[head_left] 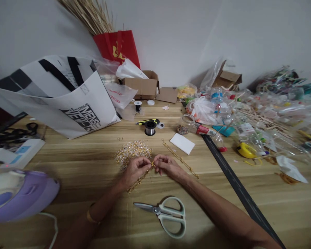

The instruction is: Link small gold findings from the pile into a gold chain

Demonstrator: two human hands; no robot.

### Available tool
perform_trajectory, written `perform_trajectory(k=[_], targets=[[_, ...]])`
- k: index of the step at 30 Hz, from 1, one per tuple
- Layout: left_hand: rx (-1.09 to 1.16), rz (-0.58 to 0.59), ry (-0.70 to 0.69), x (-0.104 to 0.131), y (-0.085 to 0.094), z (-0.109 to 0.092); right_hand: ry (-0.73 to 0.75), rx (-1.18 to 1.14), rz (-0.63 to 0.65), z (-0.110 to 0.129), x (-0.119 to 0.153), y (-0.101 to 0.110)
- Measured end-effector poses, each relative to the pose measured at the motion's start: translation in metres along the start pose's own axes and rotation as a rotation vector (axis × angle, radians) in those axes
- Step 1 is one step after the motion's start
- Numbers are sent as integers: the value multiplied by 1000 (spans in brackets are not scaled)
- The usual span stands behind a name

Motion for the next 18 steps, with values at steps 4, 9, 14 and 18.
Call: perform_trajectory(k=[4, 9, 14, 18], targets=[[3, 18, 11, 0, -1, -2, -19, -7, -5, -3, 0, 1], [-6, 55, 16, 1, -4, -2, -46, -33, -10, -4, 0, 0], [-31, 62, -18, 1, -4, -2, -72, -32, 8, -4, 0, -2], [-40, 60, -18, 2, -3, -4, -79, -15, 11, -5, -1, -3]])
Point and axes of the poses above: each hand's wrist, its own x-axis away from the middle knuckle, its own y-axis out of the back of the hand, z = x × y, the point moved 7 cm from there along -x, towards the middle knuckle, and after that the axes turned 8 degrees about -x, right-handed, at the moved point
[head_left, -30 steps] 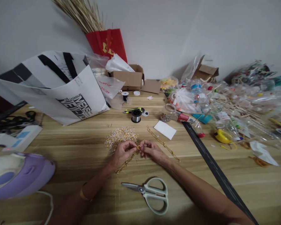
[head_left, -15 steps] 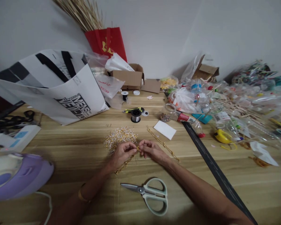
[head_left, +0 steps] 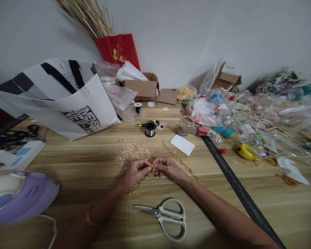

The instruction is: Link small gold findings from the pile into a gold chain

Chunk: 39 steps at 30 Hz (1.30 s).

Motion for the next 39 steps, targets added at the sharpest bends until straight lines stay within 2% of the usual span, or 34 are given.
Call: perform_trajectory(k=[8, 18, 25, 29, 35, 39], targets=[[55, -20, 5, -1, 2, -1, 54, 19, -30, 1, -1, 1], [159, -64, 40, -2, 2, 13, 24, 69, 6, 0, 0, -5], [198, -29, 23, -2, 0, 8, 39, 80, 5, 0, 1, -6], [181, -53, 35, -1, 2, 7, 34, 96, -1, -1, 1, -5], [143, -79, 52, -2, 4, 8, 97, 168, -22, 1, -1, -4], [131, -102, 57, -2, 6, 9, 190, 229, -69, 7, 3, -2]])
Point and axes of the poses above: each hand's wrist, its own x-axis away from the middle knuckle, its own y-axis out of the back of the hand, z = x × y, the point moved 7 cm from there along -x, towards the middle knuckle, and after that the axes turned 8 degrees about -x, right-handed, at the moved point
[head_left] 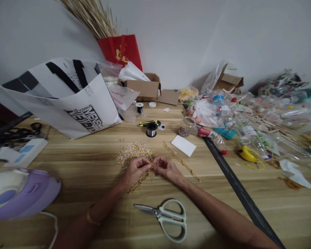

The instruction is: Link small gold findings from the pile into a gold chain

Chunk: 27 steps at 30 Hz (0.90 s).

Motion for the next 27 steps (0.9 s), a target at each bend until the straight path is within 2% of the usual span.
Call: perform_trajectory(k=[4, 12, 19, 27], targets=[[-4, -14, -5, 0, 1, 2, 106, 93, -56, 11, 4, 3], [-11, -15, 25, 0, 1, 5, 162, 170, -95, 16, 5, 5], [10, 18, 77, 1, -3, 5, 135, 111, -143, 14, 3, 11], [-49, 12, 52, 1, -3, 4, 79, -104, -172, 15, -2, 17]])
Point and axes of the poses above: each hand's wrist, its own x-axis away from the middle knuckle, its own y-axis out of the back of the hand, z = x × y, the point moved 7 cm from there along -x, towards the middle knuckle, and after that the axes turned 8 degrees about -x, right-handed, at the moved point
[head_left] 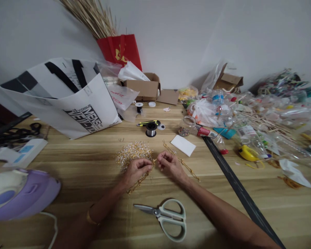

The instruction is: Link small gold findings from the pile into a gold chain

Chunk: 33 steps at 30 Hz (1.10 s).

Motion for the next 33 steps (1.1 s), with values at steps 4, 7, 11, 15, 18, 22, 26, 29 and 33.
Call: perform_trajectory(k=[4, 7, 11, 15, 18, 22, 26, 29, 33], targets=[[2, 23, 5, 1, -2, 2, -13, -53, -17, 4, 0, 1], [-2, 41, -12, 1, -4, 3, -43, -117, -19, 1, -1, 2], [-25, 75, -53, 1, -7, 3, -100, -229, 35, -7, -1, 0], [-82, 124, -107, 2, -10, -2, -149, -304, 67, -14, -2, -2], [-104, 114, -113, 3, -8, -4, -169, -341, 51, -16, -2, -1], [-49, 95, -137, 3, -8, -6, -171, -371, 62, -16, -3, -1], [100, 89, -42, 3, -8, -2, -162, -344, 110, -16, -2, -3], [126, 143, -36, 4, -11, -6, -153, -292, 141, -16, -1, -5], [87, 181, -60, 5, -11, -11, -143, -230, 148, -14, 0, -7]])
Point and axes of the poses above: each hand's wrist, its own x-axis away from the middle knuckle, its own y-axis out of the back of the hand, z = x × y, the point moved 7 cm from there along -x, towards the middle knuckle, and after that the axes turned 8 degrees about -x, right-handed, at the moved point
